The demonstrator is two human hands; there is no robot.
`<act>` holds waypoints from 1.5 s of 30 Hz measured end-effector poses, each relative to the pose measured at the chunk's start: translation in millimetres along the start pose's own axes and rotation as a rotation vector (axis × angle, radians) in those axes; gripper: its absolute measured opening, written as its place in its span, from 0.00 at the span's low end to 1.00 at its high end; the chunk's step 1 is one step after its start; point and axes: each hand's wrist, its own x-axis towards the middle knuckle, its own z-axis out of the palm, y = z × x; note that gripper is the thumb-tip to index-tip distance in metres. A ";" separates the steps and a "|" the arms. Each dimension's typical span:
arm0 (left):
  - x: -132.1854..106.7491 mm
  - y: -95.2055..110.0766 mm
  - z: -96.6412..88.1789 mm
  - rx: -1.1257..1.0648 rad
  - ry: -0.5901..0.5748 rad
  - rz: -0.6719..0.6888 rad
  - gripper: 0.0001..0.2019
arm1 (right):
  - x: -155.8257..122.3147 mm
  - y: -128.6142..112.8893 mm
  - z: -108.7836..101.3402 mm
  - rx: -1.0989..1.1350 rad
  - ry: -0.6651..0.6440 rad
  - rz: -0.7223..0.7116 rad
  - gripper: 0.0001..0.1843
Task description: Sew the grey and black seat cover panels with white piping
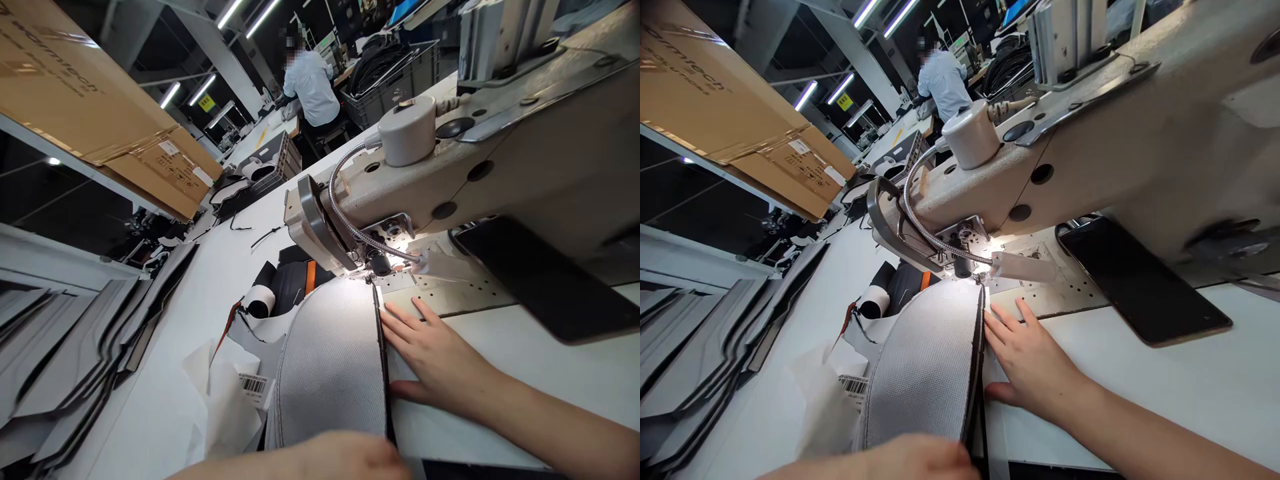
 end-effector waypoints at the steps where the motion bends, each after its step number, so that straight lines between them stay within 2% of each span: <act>1: -0.8 -5.2 -19.6 0.012 0.040 -0.008 0.10 | 1.4 0.6 -0.9 0.015 -0.009 -0.007 0.41; 2: -2.1 -13.2 -36.7 0.044 0.079 -0.062 0.12 | 2.3 1.1 -2.0 0.031 -0.020 -0.010 0.40; 3: -3.6 -23.7 -50.5 0.097 0.118 -0.175 0.14 | 3.0 1.6 -3.3 0.049 -0.034 -0.010 0.40; 5: -5.4 -50.4 -65.7 0.204 0.147 -0.434 0.18 | 4.6 2.9 -5.6 0.080 -0.079 0.001 0.40; 7: -3.6 -78.3 -65.1 0.231 0.095 -0.586 0.21 | 6.4 4.1 -7.1 0.104 -0.127 0.014 0.41; 9: 2.8 -99.1 -53.0 0.210 0.083 -0.616 0.22 | 7.6 4.7 -7.5 0.115 -0.146 0.019 0.41; 11: 12.5 -108.3 -35.3 0.209 0.176 -0.635 0.22 | 7.8 4.2 -6.8 0.113 -0.136 0.022 0.41; 15: 33.5 -99.6 -3.4 0.291 0.443 -0.797 0.21 | 5.2 -0.3 -2.2 0.087 -0.071 0.036 0.37; 18: 42.0 -90.1 7.6 0.396 0.532 -0.861 0.20 | -0.6 -6.4 1.5 0.061 -0.006 0.055 0.33; 22: 38.8 -91.1 9.2 0.453 0.508 -0.819 0.20 | -11.4 -16.1 1.9 0.075 0.060 0.005 0.27; 31: 32.4 -93.1 7.7 0.408 0.451 -0.769 0.22 | -16.1 -24.7 0.8 0.082 0.129 0.018 0.28; 45: 44.9 -88.7 5.4 0.456 0.528 -0.826 0.18 | -20.6 -25.0 -0.1 0.093 0.097 0.048 0.26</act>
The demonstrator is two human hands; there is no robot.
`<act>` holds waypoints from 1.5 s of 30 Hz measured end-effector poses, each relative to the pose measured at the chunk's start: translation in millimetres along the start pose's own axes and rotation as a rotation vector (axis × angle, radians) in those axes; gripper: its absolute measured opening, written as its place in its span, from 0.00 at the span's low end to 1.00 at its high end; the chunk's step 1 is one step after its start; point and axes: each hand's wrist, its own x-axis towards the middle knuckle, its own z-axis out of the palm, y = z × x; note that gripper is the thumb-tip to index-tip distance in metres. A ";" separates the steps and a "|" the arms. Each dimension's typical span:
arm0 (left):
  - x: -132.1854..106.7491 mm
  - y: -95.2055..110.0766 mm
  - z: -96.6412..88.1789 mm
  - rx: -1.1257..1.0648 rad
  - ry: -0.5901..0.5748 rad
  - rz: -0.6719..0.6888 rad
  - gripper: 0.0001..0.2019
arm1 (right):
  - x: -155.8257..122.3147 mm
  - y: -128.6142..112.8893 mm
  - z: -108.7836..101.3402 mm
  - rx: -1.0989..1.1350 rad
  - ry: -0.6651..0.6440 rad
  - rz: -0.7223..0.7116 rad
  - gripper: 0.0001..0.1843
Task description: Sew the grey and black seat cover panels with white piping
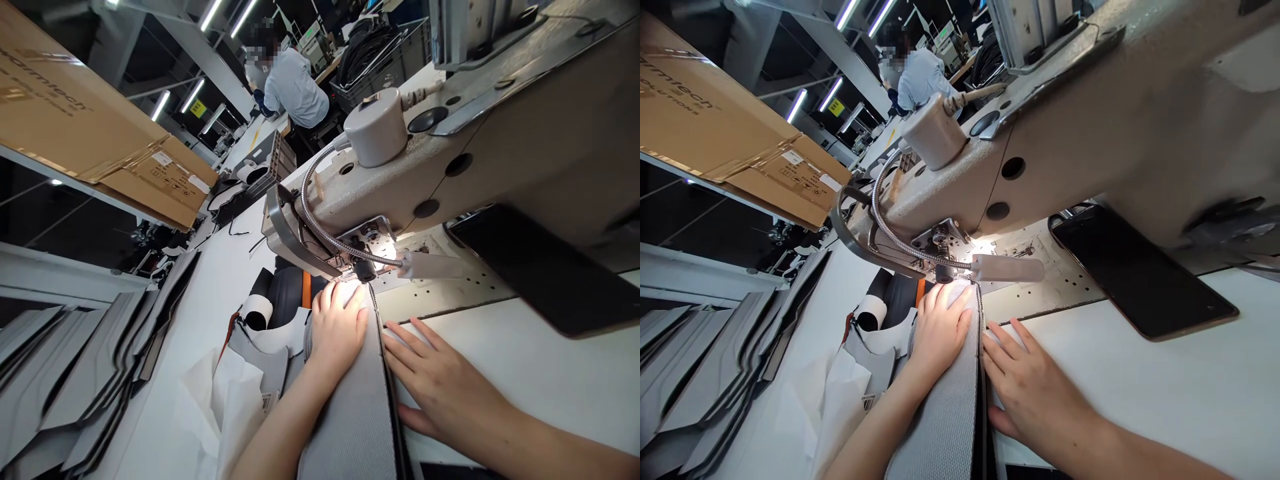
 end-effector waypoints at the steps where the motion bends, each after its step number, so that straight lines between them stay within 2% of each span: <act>1: -0.3 0.3 0.3 0.003 0.000 -0.007 0.18 | 0.4 -0.5 -0.2 -0.004 0.000 0.001 0.26; 13: -2.3 -3.5 2.5 -0.005 0.012 0.001 0.18 | 2.2 1.3 1.8 0.015 -0.008 0.035 0.25; 17: -0.8 -0.7 -0.6 0.023 -0.012 0.014 0.18 | 4.2 2.4 -2.3 -0.005 0.034 0.032 0.24; 20: -0.4 -0.1 -1.4 0.019 -0.025 0.027 0.18 | 8.3 2.2 -9.0 -0.023 0.060 0.041 0.14; 22: -0.8 -1.4 -0.7 -0.007 -0.038 0.024 0.18 | 10.9 0.4 -12.1 -0.016 0.065 -0.013 0.10; 26: -2.6 -4.8 1.7 -0.080 -0.056 0.017 0.19 | 10.7 -6.4 -10.3 -0.018 0.069 -0.199 0.09; 30: -4.9 -3.1 2.0 -0.100 -0.041 -0.011 0.18 | 4.9 -12.2 -4.3 -0.068 0.035 -0.275 0.09; 34: -2.6 2.5 4.3 -0.082 0.004 -0.028 0.17 | 3.0 -11.3 -4.3 -0.077 0.047 -0.264 0.10; 39: 12.2 1.9 13.6 -0.062 0.066 -0.057 0.14 | 9.9 0.8 -7.7 -0.083 0.066 -0.228 0.12; 42: 13.1 -3.5 10.7 -0.068 0.023 -0.010 0.15 | 12.5 4.3 -8.5 -0.136 0.064 -0.176 0.12; 45: -2.1 -6.1 -0.9 -0.117 -0.068 0.073 0.19 | 5.5 -3.7 -9.7 -0.143 0.072 -0.113 0.09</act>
